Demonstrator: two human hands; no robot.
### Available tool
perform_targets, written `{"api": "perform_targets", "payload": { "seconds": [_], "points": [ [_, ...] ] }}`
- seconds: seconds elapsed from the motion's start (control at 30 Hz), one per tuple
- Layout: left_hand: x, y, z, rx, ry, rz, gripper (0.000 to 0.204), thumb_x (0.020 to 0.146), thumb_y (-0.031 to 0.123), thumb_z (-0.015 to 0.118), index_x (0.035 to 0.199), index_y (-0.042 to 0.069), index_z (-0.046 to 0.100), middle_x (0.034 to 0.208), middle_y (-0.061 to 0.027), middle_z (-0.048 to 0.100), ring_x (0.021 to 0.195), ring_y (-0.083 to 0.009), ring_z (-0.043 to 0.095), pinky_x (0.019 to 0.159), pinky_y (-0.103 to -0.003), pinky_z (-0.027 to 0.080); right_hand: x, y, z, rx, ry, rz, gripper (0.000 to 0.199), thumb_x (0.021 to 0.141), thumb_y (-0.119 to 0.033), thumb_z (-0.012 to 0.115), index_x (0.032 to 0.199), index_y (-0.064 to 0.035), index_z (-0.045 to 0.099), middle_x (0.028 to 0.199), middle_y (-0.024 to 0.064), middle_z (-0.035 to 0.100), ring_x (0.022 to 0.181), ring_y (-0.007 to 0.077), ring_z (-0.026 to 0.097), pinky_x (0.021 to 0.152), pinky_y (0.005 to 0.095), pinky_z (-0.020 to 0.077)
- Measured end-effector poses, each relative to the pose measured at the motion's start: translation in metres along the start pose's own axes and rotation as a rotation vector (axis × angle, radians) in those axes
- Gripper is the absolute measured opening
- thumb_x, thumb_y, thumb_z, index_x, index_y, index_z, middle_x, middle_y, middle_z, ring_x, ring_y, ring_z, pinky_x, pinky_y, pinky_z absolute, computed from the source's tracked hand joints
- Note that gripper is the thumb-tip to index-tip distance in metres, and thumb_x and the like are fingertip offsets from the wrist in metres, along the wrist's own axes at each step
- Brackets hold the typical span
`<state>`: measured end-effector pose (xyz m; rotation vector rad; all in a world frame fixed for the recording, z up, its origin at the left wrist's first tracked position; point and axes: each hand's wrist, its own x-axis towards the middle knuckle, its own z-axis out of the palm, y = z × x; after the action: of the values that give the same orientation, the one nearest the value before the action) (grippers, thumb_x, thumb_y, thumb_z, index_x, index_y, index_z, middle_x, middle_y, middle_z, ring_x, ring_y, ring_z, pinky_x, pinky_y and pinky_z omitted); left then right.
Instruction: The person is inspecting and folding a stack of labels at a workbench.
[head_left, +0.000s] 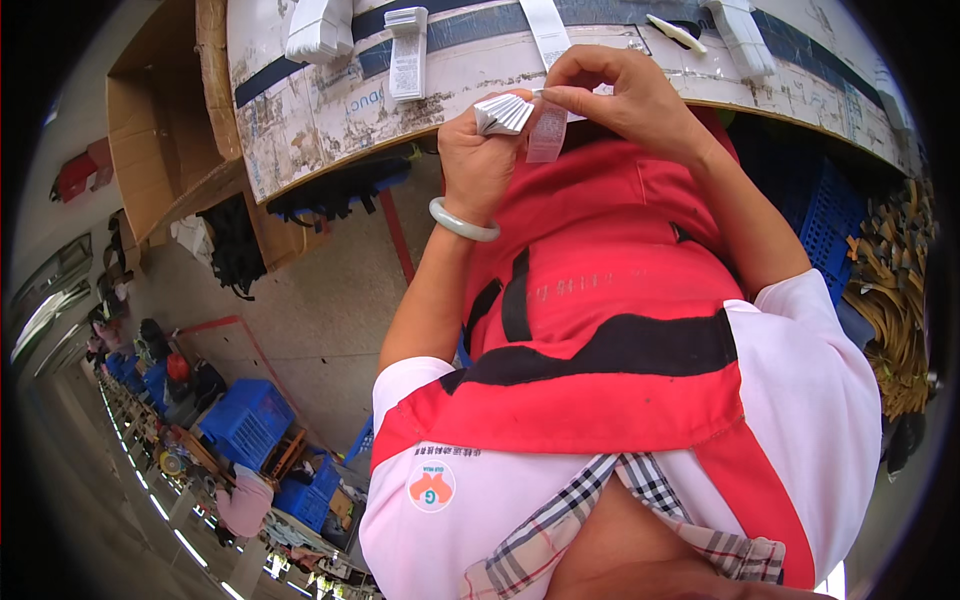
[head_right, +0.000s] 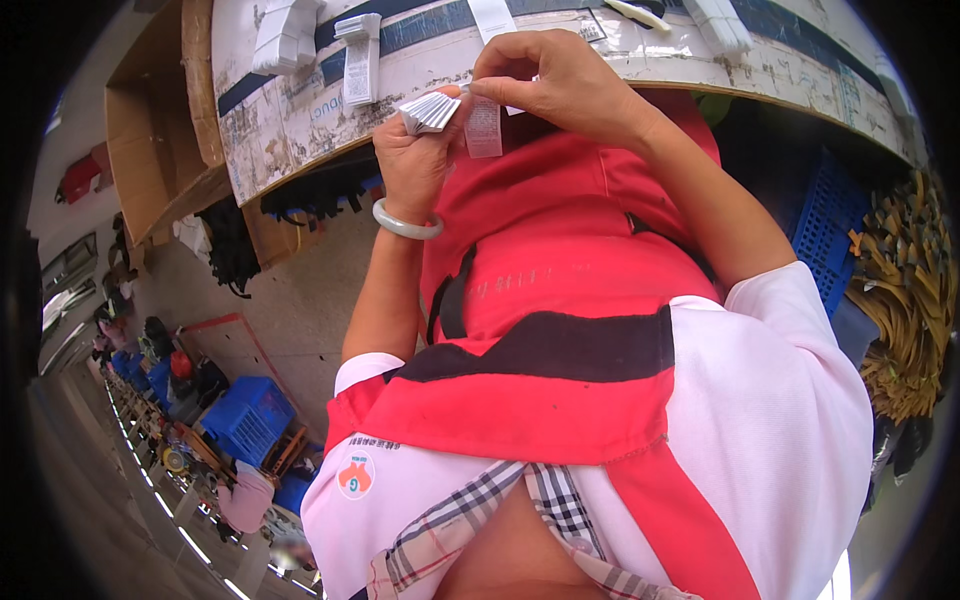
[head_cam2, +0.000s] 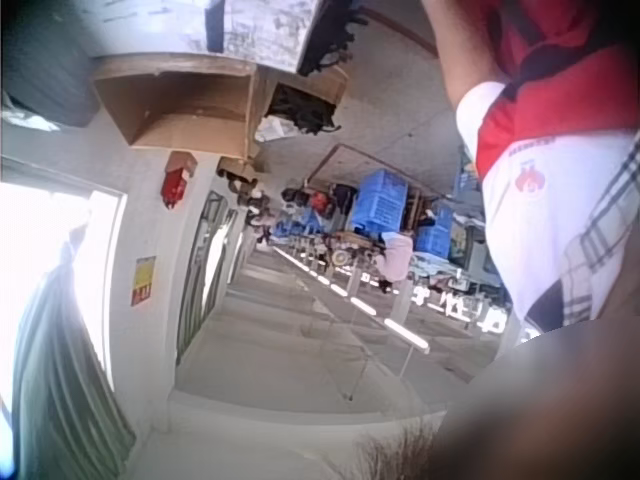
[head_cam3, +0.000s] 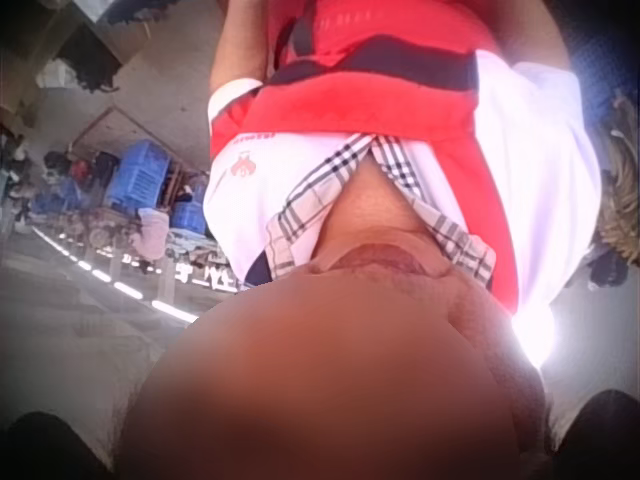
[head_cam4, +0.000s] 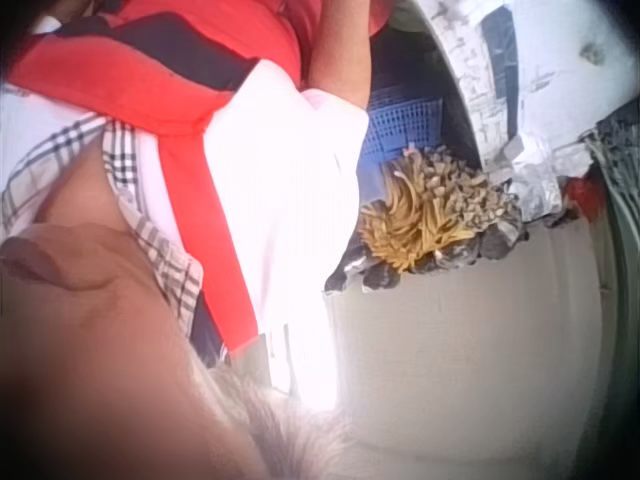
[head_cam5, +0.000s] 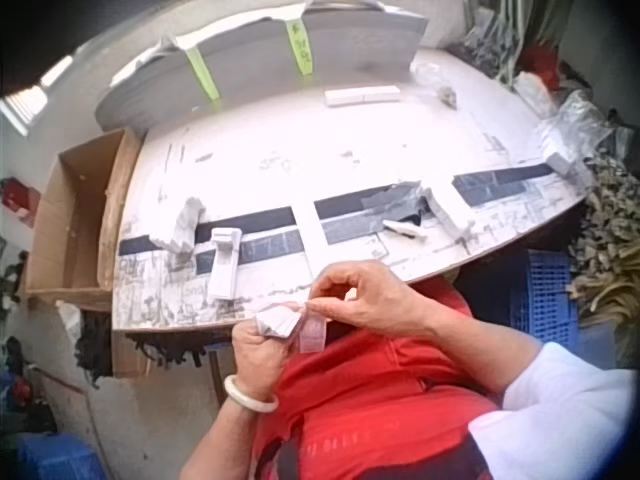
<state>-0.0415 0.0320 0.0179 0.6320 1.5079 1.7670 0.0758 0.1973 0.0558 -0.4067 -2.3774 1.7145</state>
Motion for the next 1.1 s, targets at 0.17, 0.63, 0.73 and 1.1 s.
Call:
{"api": "perform_targets", "payload": {
  "seconds": [0.17, 0.63, 0.73, 1.1],
  "points": [
    [0.011, 0.008, -0.01, -0.261, -0.209, -0.348, 0.038, 0.091, 0.038, 0.065, 0.095, 0.0, 0.068, 0.072, -0.006, 0.065, 0.049, -0.0052, 0.047, 0.042, -0.018, 0.033, -0.001, -0.015, -0.011, 0.437, -0.329, 0.253, 0.015, 0.091, -0.015, 0.066, 0.09, -0.0001, 0.065, 0.081, 0.0018, 0.062, 0.073, 0.0072, 0.056, 0.069, 0.0204, 0.0464],
    [0.006, -0.008, -0.006, -0.437, -0.234, -0.446, 0.028, 0.097, 0.024, 0.059, 0.109, -0.001, 0.061, 0.079, -0.0012, 0.054, 0.065, -0.012, 0.054, 0.055, -0.022, 0.044, 0.04, 0.068, -0.012, -0.606, 0.374, -0.263, 0.018, 0.085, -0.016, 0.071, 0.103, -0.0125, 0.074, 0.099, 0.0025, 0.059, 0.082, 0.0149, 0.058, 0.073, 0.0266, 0.048],
    [0.012, -0.009, -0.01, -0.124, -0.166, -0.368, 0.025, 0.093, 0.016, 0.065, 0.111, 0.0, 0.063, 0.09, -0.0018, 0.06, 0.067, -0.008, 0.055, 0.057, -0.02, 0.046, 0.031, 0.063, -0.007, -0.406, 0.325, -0.204, 0.014, 0.086, -0.014, 0.071, 0.098, -0.0096, 0.074, 0.099, 0.001, 0.06, 0.081, 0.0124, 0.058, 0.072, 0.025, 0.0475],
    [0.009, 0.004, -0.004, 0.148, -0.008, 0.197, 0.016, 0.088, -0.004, 0.064, 0.102, 0.001, 0.07, 0.082, 0.0009, 0.065, 0.071, -0.0037, 0.057, 0.06, -0.017, 0.045, 0.003, 0.012, 0.003, -0.049, 0.11, -0.122, 0.02, 0.089, -0.018, 0.069, 0.099, -0.0009, 0.07, 0.085, 0.0046, 0.066, 0.078, 0.011, 0.062, 0.071, 0.0242, 0.0507]
  ]
}}
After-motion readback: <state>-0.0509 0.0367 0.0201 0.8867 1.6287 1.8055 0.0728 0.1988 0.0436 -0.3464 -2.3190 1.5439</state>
